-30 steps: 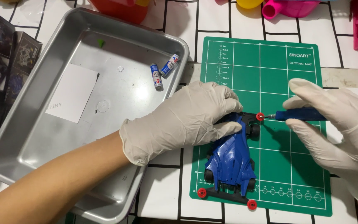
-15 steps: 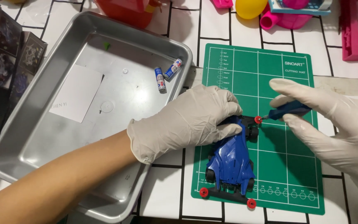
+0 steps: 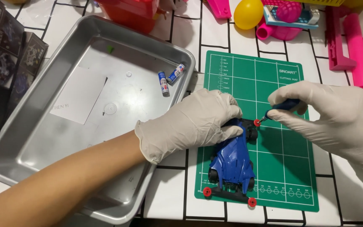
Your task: Assembling a small model toy car by installing batteries, fitting the body shell, and using a screwdriver to secure it.
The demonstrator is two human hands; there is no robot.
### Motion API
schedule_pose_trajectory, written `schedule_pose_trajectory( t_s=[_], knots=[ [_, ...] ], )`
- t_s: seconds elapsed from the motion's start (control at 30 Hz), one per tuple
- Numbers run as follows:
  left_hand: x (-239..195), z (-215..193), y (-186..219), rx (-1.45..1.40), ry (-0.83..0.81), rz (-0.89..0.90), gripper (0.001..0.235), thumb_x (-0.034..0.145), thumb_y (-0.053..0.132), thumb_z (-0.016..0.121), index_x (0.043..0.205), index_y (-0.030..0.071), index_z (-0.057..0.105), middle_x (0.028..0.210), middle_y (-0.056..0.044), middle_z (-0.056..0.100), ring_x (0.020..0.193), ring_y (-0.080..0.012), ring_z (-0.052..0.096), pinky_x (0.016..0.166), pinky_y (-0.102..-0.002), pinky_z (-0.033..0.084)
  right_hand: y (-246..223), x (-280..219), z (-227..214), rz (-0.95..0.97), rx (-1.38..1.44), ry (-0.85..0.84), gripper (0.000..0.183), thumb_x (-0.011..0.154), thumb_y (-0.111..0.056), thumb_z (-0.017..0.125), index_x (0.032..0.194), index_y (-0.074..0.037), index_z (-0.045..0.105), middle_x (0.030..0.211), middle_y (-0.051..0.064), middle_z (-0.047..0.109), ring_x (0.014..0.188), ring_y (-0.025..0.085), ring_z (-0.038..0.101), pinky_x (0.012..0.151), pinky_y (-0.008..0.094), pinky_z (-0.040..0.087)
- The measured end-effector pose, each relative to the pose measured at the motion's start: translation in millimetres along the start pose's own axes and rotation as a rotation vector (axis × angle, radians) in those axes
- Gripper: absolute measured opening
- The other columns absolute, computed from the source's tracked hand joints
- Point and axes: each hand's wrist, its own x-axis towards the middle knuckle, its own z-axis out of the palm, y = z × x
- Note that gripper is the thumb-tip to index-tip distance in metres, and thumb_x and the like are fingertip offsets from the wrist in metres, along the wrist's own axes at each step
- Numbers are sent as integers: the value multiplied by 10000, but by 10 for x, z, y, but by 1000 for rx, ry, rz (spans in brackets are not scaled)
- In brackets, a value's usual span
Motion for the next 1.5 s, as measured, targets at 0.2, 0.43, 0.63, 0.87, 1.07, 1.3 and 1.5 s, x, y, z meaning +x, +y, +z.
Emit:
schedule_pose_trajectory(
  t_s=[0.2,0.43,0.63,0.87,1.07,1.3,1.5],
  knots=[
    [11,-5,1,-15,-9,2,433,968,493,565,1142,129,724,1035,-103,702,883,-344,674,683,-507,527,89,44,-49,128,-255,-238,227,804,-393,820,957,-279,698,889,-156,733,802,86,670,628,284,470],
    [39,27,-1,15,-55,-34,472,967,547,537,1159,157,719,1056,-96,688,931,-349,663,717,-520,516,51,151,-60,130,-547,-575,272,862,-442,675,1126,-439,608,1096,-220,610,806,107,705,529,409,606],
    [63,25,6,6,-81,-55,484,959,569,539,1169,174,721,1087,-90,686,965,-351,660,740,-523,513,-150,286,-76,233,-705,-745,279,918,-618,529,1139,-478,627,990,-232,679,890,104,712,642,389,620],
    [61,39,13,39,-85,-54,488,973,583,528,1129,163,722,1044,-109,673,916,-362,661,691,-530,523,-97,248,-92,198,-652,-717,526,810,-560,710,1303,-494,537,1181,-235,632,964,72,716,661,356,651],
    [65,160,-41,41,-33,-23,509,963,575,526,1160,153,732,1164,-113,686,979,-366,666,729,-539,524,-171,213,-99,189,-729,-639,241,885,-619,587,1079,-488,645,898,-236,684,887,43,717,610,330,605],
    [63,102,-10,62,-58,-49,497,961,581,531,1161,174,735,1199,-105,681,964,-358,675,695,-543,519,-135,186,-73,96,-746,-702,535,802,-592,707,1288,-407,582,1201,-144,640,956,161,745,654,377,693],
    [72,103,-18,37,-55,-33,518,960,575,534,1192,156,730,1218,-114,685,988,-357,674,699,-526,542,-54,96,-51,-1,-713,-533,182,899,-524,630,1003,-396,708,784,-158,655,773,126,688,581,345,572]
  ],
)
